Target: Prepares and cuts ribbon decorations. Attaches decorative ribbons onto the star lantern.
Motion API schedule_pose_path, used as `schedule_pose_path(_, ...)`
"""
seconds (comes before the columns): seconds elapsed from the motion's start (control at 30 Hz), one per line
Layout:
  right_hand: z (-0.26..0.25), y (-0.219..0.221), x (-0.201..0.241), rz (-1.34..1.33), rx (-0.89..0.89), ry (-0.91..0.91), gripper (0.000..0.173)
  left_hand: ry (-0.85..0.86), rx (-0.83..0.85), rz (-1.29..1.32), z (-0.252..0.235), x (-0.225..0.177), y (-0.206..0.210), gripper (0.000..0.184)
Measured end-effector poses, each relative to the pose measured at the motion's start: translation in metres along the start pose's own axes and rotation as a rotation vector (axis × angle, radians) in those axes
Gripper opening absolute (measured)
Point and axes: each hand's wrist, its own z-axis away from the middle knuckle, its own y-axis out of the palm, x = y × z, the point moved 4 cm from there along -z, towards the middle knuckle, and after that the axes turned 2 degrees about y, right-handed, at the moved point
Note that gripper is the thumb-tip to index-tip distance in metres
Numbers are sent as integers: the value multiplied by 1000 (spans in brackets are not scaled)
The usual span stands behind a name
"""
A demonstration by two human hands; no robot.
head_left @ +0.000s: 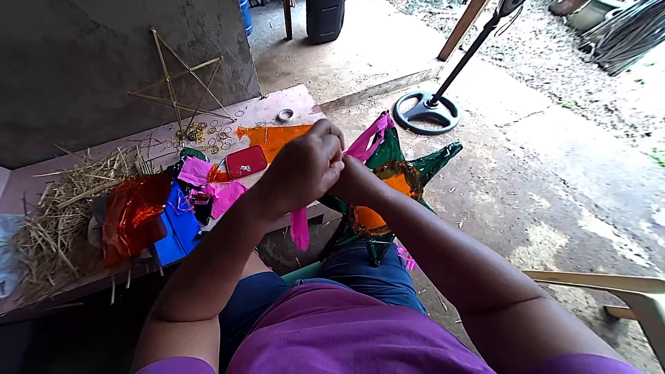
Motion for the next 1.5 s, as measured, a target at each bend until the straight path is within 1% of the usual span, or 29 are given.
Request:
schedule_pose_path(0.07, 2, -2, 5, 50, -8, 16, 12, 9, -33, -30, 21, -13, 15, 12)
schedule_pose_path(0.13, 0, -5, -2, 52, 15, 56, 13, -8, -110, -41, 49, -14, 35, 12)
schedule_pose_path(0.23, -3, -8, -17, 21, 34, 89, 27, -161, -266, 49, 90, 6, 62, 12)
schedule_pose_path(0.3, -2, -6, -17, 14, 44, 104, 28, -303, -350, 128, 107, 18, 69, 11)
schedule_pose_path(0.37, -1, -3, -12, 15, 61, 104, 27, -436, -370, 219, 113, 25, 75, 12)
schedule_pose_path(0.47, 3, 6, -4, 33, 46, 60, 25, -614, -354, 362, 113, 34, 86, 11)
schedule_pose_path(0.57, 7, 9, -2, 40, 40, 38, 23, -752, -370, 488, 108, 43, 96, 8)
schedule_pose_path(0.63, 8, 8, -3, 44, 60, 41, 22, -858, -402, 649, 105, 48, 107, 7)
schedule_pose_path(0.7, 8, 7, -2, 55, 88, 43, 21, -913, -433, 768, 102, 49, 118, 8)
schedule_pose_path(0.8, 7, 5, -3, 65, 96, 31, 21, -907, -460, 795, 96, 51, 126, 17)
schedule_pose_path(0.9, 7, 3, -2, 62, 118, 11, 20, -845, -476, 784, 92, 54, 125, 15)
schedule_pose_path(1.0, 5, 0, -1, 36, 181, 24, 21, -795, -499, 761, 89, 56, 121, 14)
schedule_pose_path(1.13, 4, -1, 4, 3, 224, 7, 21, -689, -500, 716, 85, 66, 116, 11)
schedule_pose_path(1.2, 4, -3, 8, -2, 238, 41, 21, -650, -489, 730, 85, 69, 115, 11)
schedule_pose_path(1.27, 5, -5, 12, -5, 236, 64, 21, -615, -484, 744, 84, 70, 112, 8)
schedule_pose_path(1.37, 7, -6, 9, -47, 239, 44, 18, -531, -469, 745, 84, 69, 103, 3)
schedule_pose_path(1.5, 11, -5, 13, -76, 262, 47, 16, -547, -389, 739, 94, 70, 89, 8)
